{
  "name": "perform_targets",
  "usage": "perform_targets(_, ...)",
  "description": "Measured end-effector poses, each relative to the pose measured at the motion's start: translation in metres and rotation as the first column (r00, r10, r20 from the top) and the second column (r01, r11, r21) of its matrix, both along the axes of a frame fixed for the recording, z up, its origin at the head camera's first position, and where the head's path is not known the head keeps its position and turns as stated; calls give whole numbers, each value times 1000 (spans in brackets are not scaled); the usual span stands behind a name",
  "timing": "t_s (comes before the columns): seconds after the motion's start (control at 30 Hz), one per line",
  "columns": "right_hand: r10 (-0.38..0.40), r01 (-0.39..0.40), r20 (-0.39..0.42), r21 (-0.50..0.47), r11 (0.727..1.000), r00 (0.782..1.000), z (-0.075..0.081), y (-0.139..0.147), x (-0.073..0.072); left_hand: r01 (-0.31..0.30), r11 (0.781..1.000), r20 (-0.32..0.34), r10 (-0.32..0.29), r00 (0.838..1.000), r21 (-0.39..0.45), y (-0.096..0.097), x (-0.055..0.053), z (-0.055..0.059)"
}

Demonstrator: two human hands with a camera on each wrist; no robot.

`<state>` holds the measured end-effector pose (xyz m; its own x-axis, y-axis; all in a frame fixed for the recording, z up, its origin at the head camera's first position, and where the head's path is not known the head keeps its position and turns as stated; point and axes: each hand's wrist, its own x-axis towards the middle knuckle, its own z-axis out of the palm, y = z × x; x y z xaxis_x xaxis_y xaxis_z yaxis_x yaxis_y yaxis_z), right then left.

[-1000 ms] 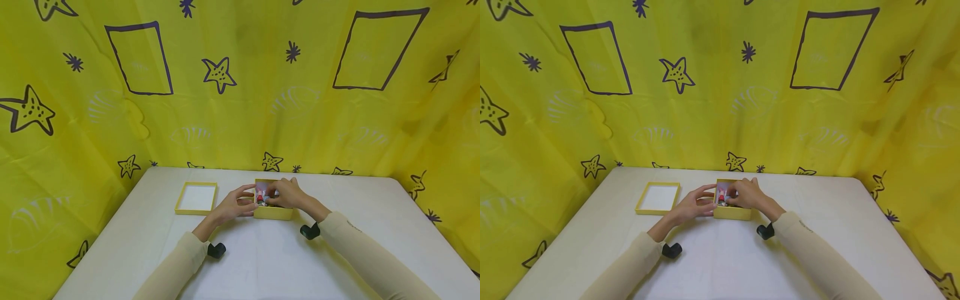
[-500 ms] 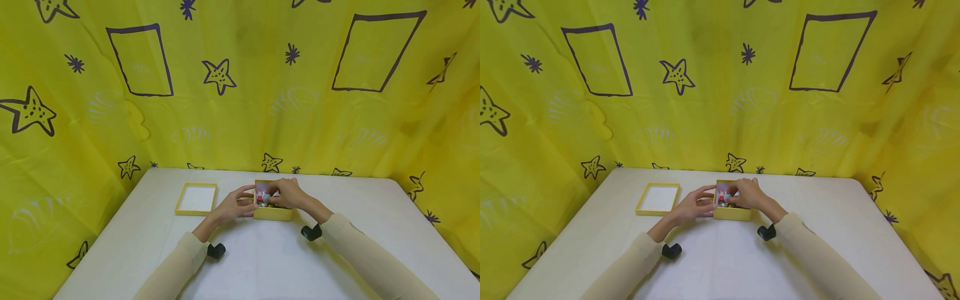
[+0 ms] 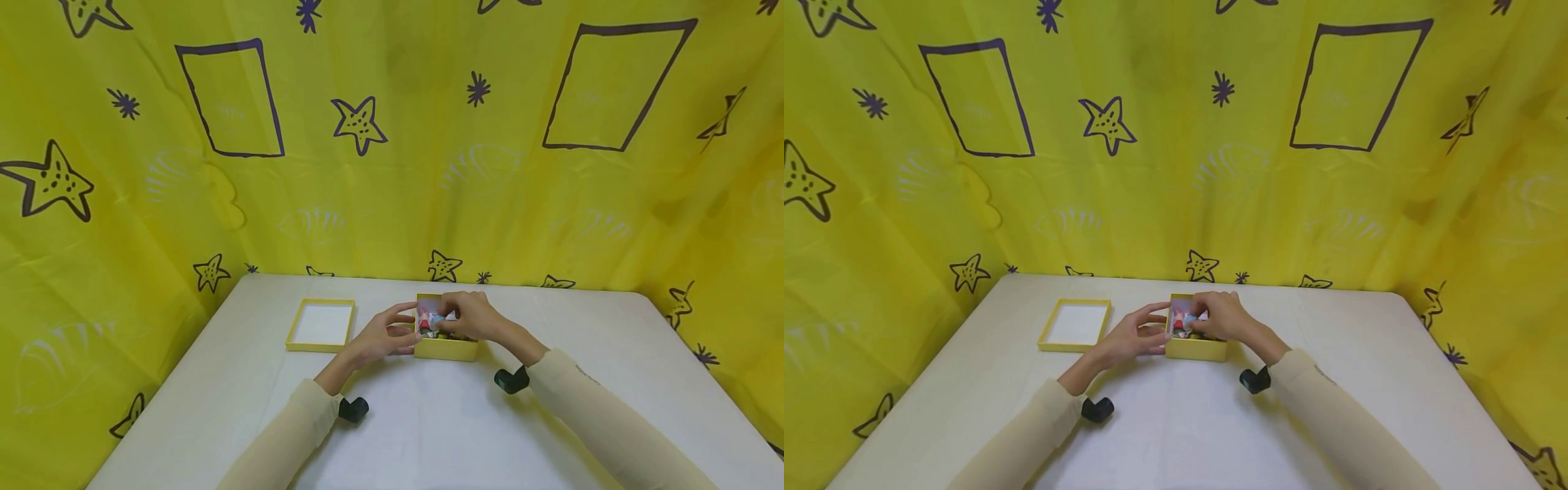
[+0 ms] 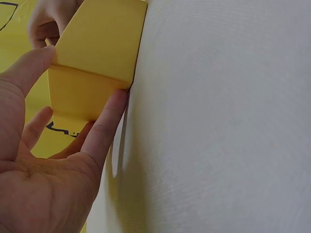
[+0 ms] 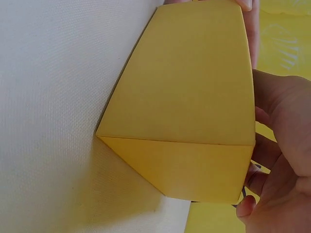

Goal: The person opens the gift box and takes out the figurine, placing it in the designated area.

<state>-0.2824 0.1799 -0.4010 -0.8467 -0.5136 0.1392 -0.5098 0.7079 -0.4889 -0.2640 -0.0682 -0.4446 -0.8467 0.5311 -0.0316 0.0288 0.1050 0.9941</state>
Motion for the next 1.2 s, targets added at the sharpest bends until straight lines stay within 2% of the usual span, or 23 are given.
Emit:
perform_targets(0.3, 16, -16, 0, -25, 1000, 1000, 1, 4, 2, 0, 1000, 0, 0, 1000, 8, 1, -3, -3)
perform_targets(0.77, 37, -30, 52, -131, 991, 998, 6, 11, 8, 3, 1000, 3, -3, 1000, 10, 0, -2, -1)
perform_targets(1.03, -17, 25, 90, -91, 996, 996, 9, 14, 11, 6, 1000, 6, -6, 1000, 12, 0, -3, -1)
perform_targets(1.2, -19, 28, 90, -107, 994, 996, 9, 17, 15, 4, 1000, 7, -4, 1000, 13, 0, -1, 0)
